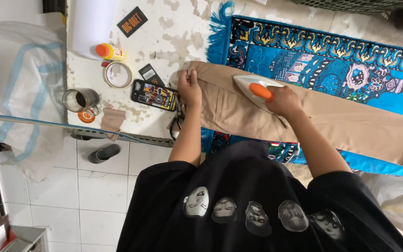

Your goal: Ironing a pair of tan pants, spraying them with liquid, and folding them into a brown paper sleeve.

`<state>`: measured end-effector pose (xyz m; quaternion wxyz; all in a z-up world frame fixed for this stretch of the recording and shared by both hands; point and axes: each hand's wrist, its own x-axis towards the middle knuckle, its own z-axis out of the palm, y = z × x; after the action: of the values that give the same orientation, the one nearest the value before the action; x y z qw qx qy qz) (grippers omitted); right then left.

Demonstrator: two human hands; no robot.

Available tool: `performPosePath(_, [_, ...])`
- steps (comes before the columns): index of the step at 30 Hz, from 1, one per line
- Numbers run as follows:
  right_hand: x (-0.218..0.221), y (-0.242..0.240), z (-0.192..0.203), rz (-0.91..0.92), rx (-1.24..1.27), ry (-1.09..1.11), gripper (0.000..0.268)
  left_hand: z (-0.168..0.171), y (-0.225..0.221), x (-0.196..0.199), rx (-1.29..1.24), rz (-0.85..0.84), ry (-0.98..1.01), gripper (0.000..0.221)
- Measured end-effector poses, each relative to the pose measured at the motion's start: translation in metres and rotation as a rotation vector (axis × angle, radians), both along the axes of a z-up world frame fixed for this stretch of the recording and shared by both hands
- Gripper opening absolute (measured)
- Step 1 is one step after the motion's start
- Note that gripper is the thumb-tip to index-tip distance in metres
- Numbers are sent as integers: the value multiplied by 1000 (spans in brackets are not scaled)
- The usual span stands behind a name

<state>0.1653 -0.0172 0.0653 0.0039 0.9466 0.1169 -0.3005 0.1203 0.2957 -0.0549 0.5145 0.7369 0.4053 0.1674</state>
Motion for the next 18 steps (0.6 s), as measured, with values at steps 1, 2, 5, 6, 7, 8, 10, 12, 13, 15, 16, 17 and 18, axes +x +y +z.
performPosePath(1, [-2, -21, 0, -14, -33, 15, 44, 3, -4, 0, 39, -5, 17, 26])
performPosePath(2, [-3, -29, 5, -15, -36, 14, 44, 10, -4, 2, 36, -5, 16, 26])
performPosePath(5, [-8, -42, 12, -61, -62, 16, 45, 23, -8, 0, 172, -79, -7, 33])
performPosePath(6, [-5, -37, 8, -64, -60, 35, 47, 21, -9, 1, 247, -59, -26, 34])
performPosePath(7, [-3, -33, 4, -67, -57, 54, 49, 20, -10, 2, 321, -39, -46, 39])
performPosePath(8, [-1, -12, 5, -66, -56, 47, 49, 22, -10, 3, 322, -37, -54, 39])
performPosePath(10, [0, 28, 7, -118, 13, 42, 46, 26, -11, 0, 314, -28, -38, 41])
performPosePath(12, [14, 65, -1, -126, 71, 21, 45, 32, -13, 2, 211, -36, 1, 47])
performPosePath(13, [19, 84, -4, -137, 128, 2, 44, 36, -14, 1, 106, -47, 40, 55])
performPosePath(15, [34, 103, -11, -119, 165, -15, 43, 80, -19, -13, 271, -147, -34, 57])
performPosePath(16, [41, 114, -14, -109, 197, -34, 43, 102, -22, -19, 431, -255, -111, 59])
performPosePath(17, [42, 113, -7, -105, 203, -37, 43, 99, -24, -29, 437, -251, -112, 59])
performPosePath(18, [43, 111, -1, -79, 182, -12, 45, 96, -26, -37, 558, -448, 41, 55])
